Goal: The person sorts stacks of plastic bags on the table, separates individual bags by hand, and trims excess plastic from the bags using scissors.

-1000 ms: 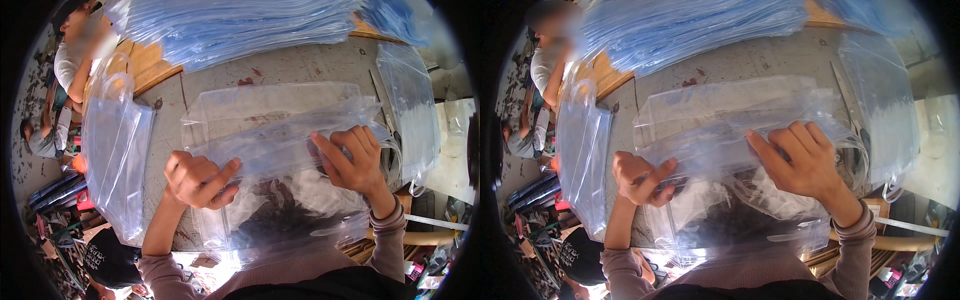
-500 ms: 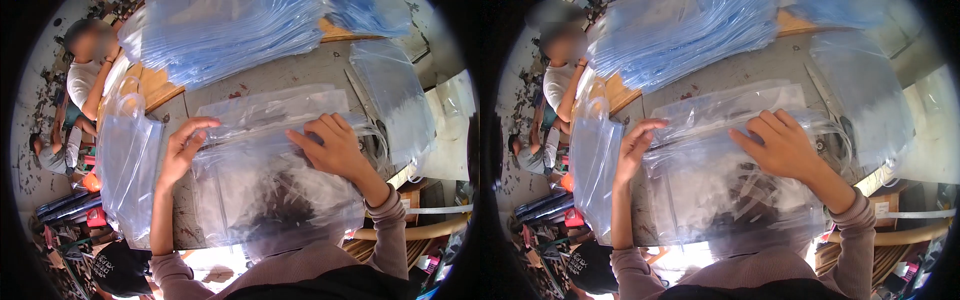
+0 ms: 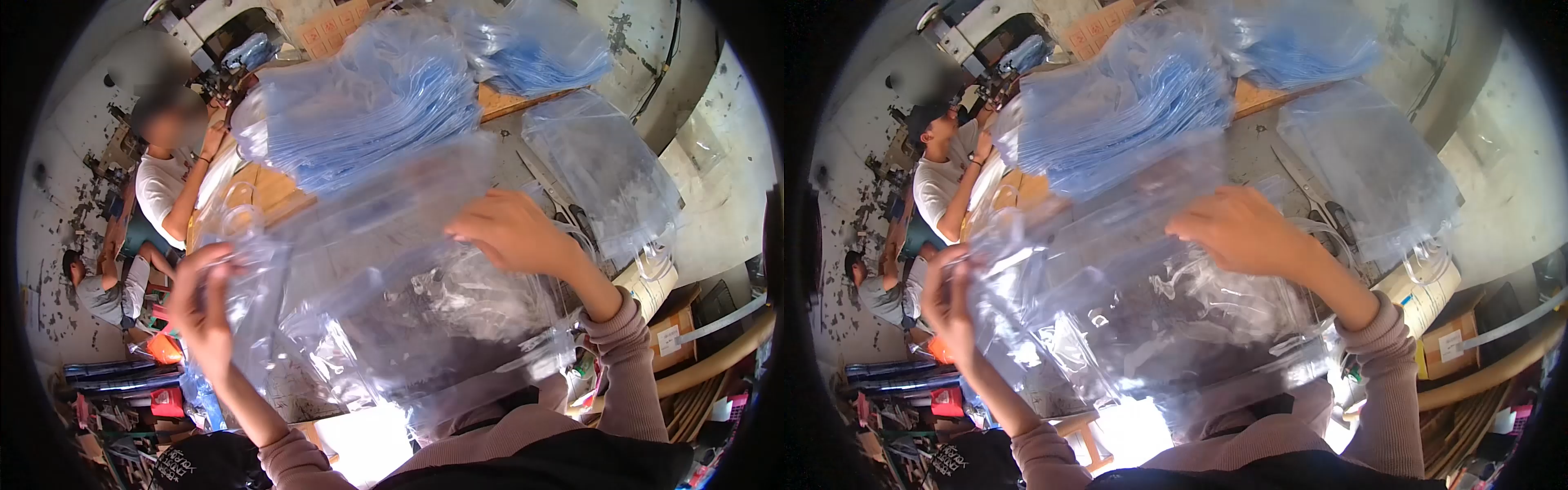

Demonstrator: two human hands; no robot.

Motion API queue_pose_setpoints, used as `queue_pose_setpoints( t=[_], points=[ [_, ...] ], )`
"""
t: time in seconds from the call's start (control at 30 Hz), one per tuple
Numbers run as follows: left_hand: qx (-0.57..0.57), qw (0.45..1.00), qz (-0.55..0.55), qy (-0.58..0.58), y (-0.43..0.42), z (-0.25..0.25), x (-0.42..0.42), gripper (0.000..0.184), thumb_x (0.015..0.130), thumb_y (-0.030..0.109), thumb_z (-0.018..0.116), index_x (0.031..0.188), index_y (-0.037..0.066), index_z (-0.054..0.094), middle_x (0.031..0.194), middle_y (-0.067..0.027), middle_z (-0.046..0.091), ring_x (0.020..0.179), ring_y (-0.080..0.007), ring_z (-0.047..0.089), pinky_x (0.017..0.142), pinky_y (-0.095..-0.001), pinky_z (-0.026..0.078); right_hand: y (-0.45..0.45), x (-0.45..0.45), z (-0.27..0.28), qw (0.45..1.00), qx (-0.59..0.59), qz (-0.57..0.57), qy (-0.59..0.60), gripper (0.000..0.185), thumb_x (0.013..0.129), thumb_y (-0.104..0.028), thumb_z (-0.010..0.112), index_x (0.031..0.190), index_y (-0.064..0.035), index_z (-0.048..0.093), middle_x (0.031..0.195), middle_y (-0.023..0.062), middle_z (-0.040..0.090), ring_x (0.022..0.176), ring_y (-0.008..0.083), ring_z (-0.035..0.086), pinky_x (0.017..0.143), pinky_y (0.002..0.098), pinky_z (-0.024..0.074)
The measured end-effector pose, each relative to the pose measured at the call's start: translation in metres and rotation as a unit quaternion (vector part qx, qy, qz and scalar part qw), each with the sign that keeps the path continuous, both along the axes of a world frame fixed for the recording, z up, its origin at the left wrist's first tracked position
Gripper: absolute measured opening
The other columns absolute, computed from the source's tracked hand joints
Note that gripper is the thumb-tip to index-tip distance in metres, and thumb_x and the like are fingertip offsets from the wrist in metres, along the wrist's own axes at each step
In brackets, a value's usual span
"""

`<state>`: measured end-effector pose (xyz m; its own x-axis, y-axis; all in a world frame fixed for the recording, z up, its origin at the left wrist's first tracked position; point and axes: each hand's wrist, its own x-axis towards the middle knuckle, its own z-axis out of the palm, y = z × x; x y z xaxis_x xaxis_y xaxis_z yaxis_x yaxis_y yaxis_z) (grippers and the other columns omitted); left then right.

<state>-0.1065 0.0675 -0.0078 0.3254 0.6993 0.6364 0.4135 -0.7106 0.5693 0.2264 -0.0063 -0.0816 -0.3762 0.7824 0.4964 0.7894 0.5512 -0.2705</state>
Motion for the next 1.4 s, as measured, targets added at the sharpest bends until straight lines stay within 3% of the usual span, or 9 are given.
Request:
queue_pose_setpoints(
  t=[0.33,0.6,0.83,1.0,1.07,1.13,1.17,1.27,1.4],
  points=[
    [0.279,0.925,0.257,0.014,-0.082,0.074,-0.076,0.022,0.094,0.003,0.045,0.109,-0.009,0.055,0.103,-0.0144,0.062,0.085,-0.0191,0.061,0.076,-0.0283,0.051,0.058,-0.03,0.007,0.994,-0.065,0.066,0.062,0.01,0.079,-0.007,0.059,0.088,-0.0065,0.06,0.079,0.0067,0.065,0.079,0.0247,0.062,0.07,0.0379,0.0445],
    [0.371,0.843,0.382,0.081,-0.05,0.142,-0.155,0.027,0.094,0.012,0.046,0.116,0.002,0.06,0.109,-0.0074,0.064,0.093,-0.0177,0.064,0.077,-0.028,0.051,0.044,-0.07,0.001,0.899,0.412,0.148,-0.007,0.007,0.07,-0.003,0.058,0.075,-0.0086,0.058,0.083,-0.0001,0.057,0.085,0.0163,0.055,0.081,0.031,0.0422],
    [0.43,0.523,0.711,0.188,-0.086,0.216,-0.216,0.028,0.091,0.019,0.051,0.112,0.005,0.063,0.101,-0.0079,0.067,0.085,-0.013,0.064,0.073,-0.0246,0.049,0.053,-0.091,0.018,0.971,0.231,0.047,-0.048,0.011,0.073,-0.008,0.058,0.084,-0.0068,0.057,0.084,0.0053,0.057,0.09,0.0205,0.054,0.087,0.041,0.0396],
    [0.545,0.505,0.628,0.233,-0.14,0.201,-0.178,0.029,0.089,0.027,0.052,0.11,0.011,0.064,0.1,-0.0067,0.066,0.084,-0.0186,0.063,0.07,-0.0306,0.048,0.086,-0.123,-0.028,0.967,0.227,-0.087,-0.073,0.024,0.085,-0.018,0.051,0.102,-0.0007,0.055,0.096,0.0154,0.058,0.104,0.0263,0.051,0.09,0.0522,0.0349],
    [0.504,0.537,0.613,0.287,-0.172,0.141,-0.12,0.03,0.091,0.025,0.048,0.114,0.01,0.061,0.1,-0.0079,0.064,0.092,-0.0213,0.06,0.079,-0.0316,0.046,0.057,-0.128,-0.011,0.997,-0.066,0.014,-0.023,0.04,0.092,-0.034,0.044,0.106,0.0023,0.054,0.106,0.0185,0.057,0.102,0.0302,0.054,0.086,0.0513,0.0396],
    [0.366,0.847,0.385,-0.008,-0.19,0.035,0.013,0.033,0.092,0.026,0.044,0.105,0.001,0.061,0.095,-0.0126,0.064,0.09,-0.0239,0.06,0.082,-0.0353,0.047,0.014,-0.113,0.016,0.908,-0.336,0.232,0.099,0.058,0.093,-0.049,0.038,0.112,0.0036,0.052,0.113,0.0184,0.055,0.094,0.0301,0.059,0.078,0.0457,0.0466],
    [0.272,0.909,0.273,0.157,-0.198,0.002,0.014,0.025,0.089,0.016,0.049,0.102,-0.002,0.06,0.096,-0.0145,0.061,0.088,-0.0241,0.06,0.077,-0.0336,0.049,-0.007,-0.108,0.009,0.859,-0.377,0.294,0.184,0.063,0.093,-0.053,0.036,0.118,0.0032,0.049,0.116,0.0185,0.054,0.089,0.0283,0.061,0.074,0.0407,0.0498],
    [0.166,0.887,-0.008,0.43,-0.204,-0.064,0.066,0.029,0.075,0.002,0.062,0.102,-0.009,0.06,0.086,-0.0153,0.057,0.072,-0.0243,0.059,0.058,-0.0315,0.053,-0.064,-0.081,-0.014,0.764,-0.442,0.209,0.421,0.056,0.096,-0.045,0.035,0.125,0.0016,0.044,0.111,0.0137,0.056,0.094,0.0198,0.06,0.072,0.0309,0.051],
    [0.072,0.958,-0.105,0.259,-0.206,-0.105,0.104,0.035,0.077,0.013,0.068,0.105,-0.005,0.059,0.089,-0.0132,0.054,0.072,-0.0215,0.06,0.054,-0.0275,0.051,-0.108,-0.053,-0.063,0.6,-0.45,0.036,0.66,0.041,0.098,-0.028,0.039,0.128,-0.0004,0.042,0.106,0.0097,0.057,0.091,0.0126,0.059,0.069,0.0271,0.0517]
  ],
)
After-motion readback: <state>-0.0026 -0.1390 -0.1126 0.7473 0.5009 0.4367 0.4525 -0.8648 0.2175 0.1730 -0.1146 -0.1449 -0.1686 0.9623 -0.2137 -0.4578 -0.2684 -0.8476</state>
